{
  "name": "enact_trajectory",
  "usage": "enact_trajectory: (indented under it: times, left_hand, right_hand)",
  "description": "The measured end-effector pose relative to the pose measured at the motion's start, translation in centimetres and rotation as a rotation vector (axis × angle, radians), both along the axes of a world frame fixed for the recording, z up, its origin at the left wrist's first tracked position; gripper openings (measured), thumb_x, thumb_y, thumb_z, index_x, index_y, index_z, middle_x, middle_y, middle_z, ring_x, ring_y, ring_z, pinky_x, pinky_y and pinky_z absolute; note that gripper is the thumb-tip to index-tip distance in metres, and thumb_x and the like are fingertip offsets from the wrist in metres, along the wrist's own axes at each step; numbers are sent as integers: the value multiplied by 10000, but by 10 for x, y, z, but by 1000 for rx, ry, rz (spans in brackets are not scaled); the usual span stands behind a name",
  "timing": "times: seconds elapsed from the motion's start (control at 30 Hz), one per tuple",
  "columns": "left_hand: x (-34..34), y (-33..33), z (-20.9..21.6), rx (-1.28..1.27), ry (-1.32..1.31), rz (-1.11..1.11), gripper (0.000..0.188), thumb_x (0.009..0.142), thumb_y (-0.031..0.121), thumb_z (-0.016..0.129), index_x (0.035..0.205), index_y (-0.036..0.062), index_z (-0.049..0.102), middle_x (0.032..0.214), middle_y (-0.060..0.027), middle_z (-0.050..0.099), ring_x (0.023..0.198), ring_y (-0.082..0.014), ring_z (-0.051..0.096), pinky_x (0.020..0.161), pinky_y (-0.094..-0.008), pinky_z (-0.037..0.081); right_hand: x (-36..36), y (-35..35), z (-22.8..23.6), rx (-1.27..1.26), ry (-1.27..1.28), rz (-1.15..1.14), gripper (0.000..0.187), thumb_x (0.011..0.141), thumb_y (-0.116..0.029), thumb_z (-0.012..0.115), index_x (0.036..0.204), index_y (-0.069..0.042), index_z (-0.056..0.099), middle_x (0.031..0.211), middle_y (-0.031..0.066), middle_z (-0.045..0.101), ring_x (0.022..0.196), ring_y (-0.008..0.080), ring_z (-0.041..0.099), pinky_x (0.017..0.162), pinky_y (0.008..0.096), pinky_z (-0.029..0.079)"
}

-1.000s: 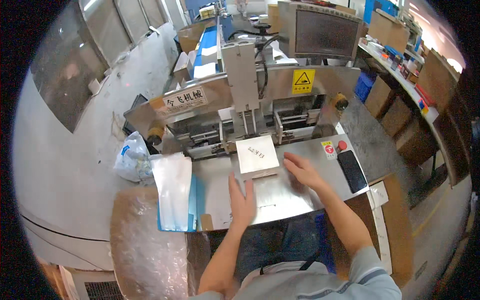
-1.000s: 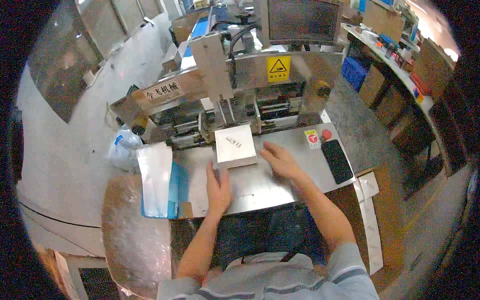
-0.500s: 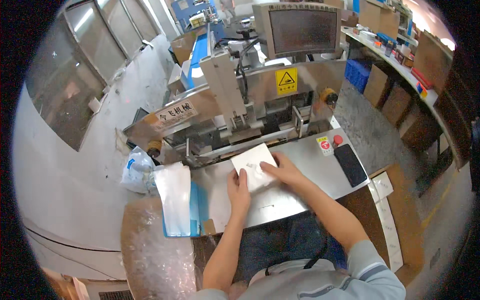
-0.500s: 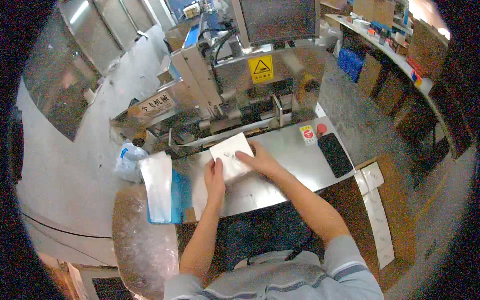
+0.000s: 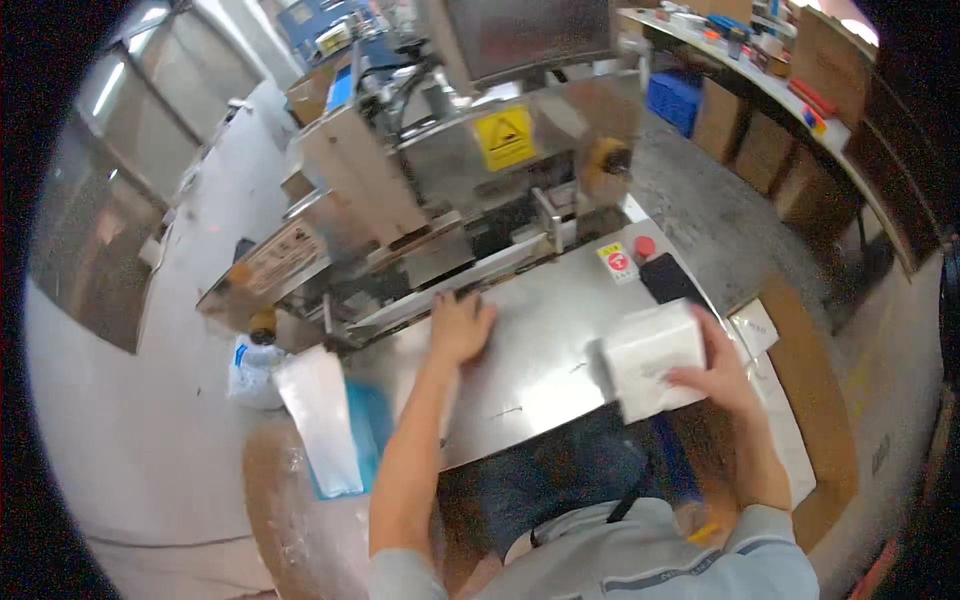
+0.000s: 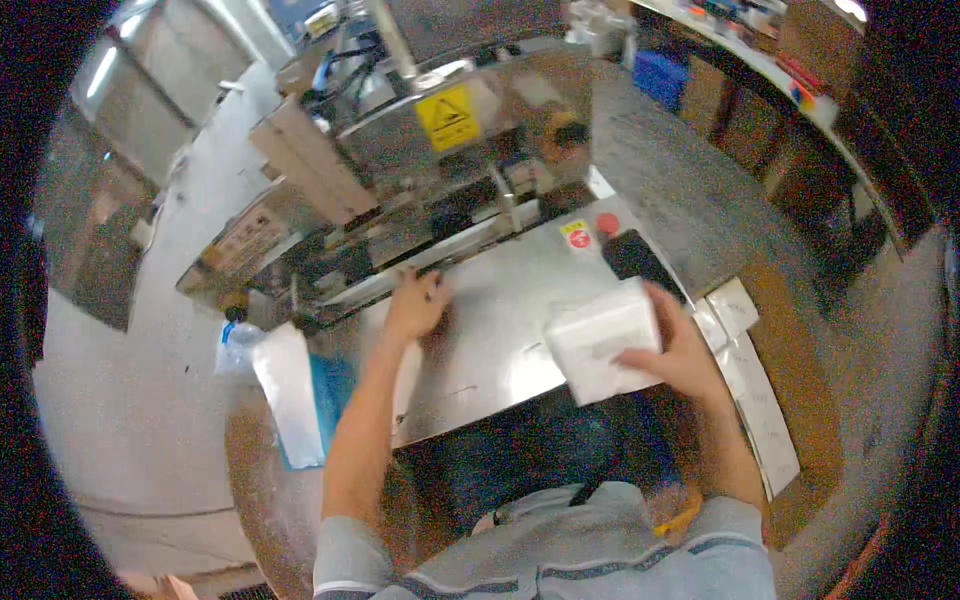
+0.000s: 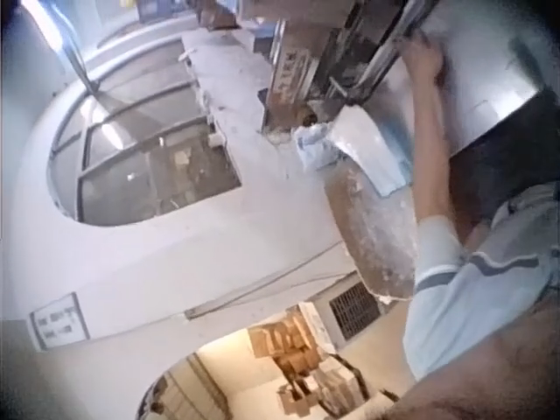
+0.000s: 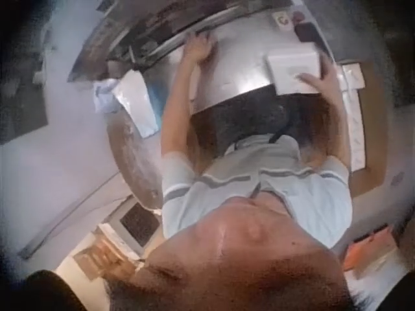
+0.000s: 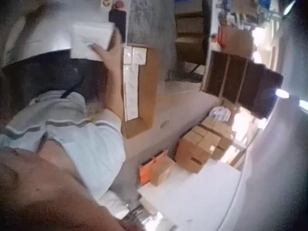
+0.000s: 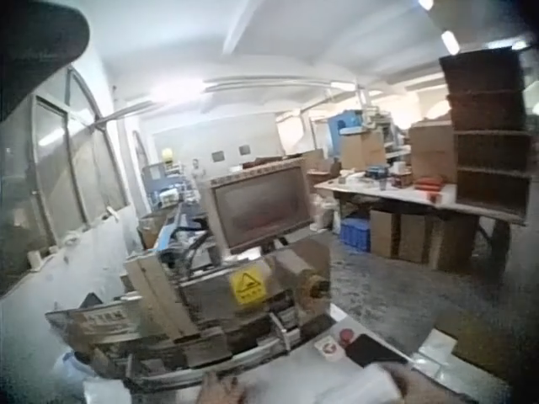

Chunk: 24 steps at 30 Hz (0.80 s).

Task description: Packaging small white boxes into plastic bags using a heat sealer and placing them into a shipping carton.

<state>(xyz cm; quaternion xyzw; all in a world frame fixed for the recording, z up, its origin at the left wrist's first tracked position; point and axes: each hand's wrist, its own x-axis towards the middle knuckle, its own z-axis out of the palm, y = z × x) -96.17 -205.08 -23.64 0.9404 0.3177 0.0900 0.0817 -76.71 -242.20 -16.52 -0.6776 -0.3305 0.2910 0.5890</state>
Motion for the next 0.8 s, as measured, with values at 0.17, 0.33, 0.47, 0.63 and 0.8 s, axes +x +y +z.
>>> enact_trajectory:
  times: [0.17, 0.33, 0.47, 0.63, 0.8]
  left_hand:
    - [34, 52, -4, -624, 121, 30, 538, 949, 492, 546, 1067, -11, 698, 940, -158, 717, 865, -253, 647, 809, -404, 490]
    - [38, 46, 4, -414, 141, -14, 447, 988, 354, 559, 1119, -63, 653, 980, -188, 695, 987, -264, 656, 870, -375, 483]
    - [-4, 56, -17, -537, -268, -41, 455, 1007, 309, 546, 1223, -88, 596, 1111, -186, 667, 1083, -268, 623, 948, -358, 461]
    - [-47, -70, 67, -643, -333, -87, 480, 1020, 264, 530, 1335, -98, 530, 1334, -192, 588, 1199, -276, 577, 1049, -354, 414]
    - [-280, -24, 74, -853, -579, 176, 398, 1012, 99, 506, 1382, -48, 496, 1387, -174, 552, 1279, -310, 512, 1106, -404, 375]
  right_hand:
    - [75, -120, 13, -284, -678, -412, 957, 667, -167, 852, 1469, 4, 359, 1407, 195, 516, 1287, 323, 525, 1100, 409, 404]
    - [142, -209, -29, -821, -808, -457, 779, 669, -157, 816, 1365, -23, 492, 1311, 209, 579, 1189, 385, 564, 1011, 437, 449]
    - [199, -225, -101, -869, -410, -83, 673, 722, -170, 757, 1334, -20, 518, 1121, 232, 668, 1076, 409, 625, 929, 444, 498]
    - [203, -266, -245, -1071, -587, -368, 452, 790, -178, 665, 1169, 58, 594, 1062, 265, 681, 990, 420, 663, 869, 486, 533]
    - [180, -258, -242, -810, -596, -692, 620, 783, -179, 660, 1337, 55, 510, 1172, 285, 640, 1072, 452, 625, 915, 467, 518]
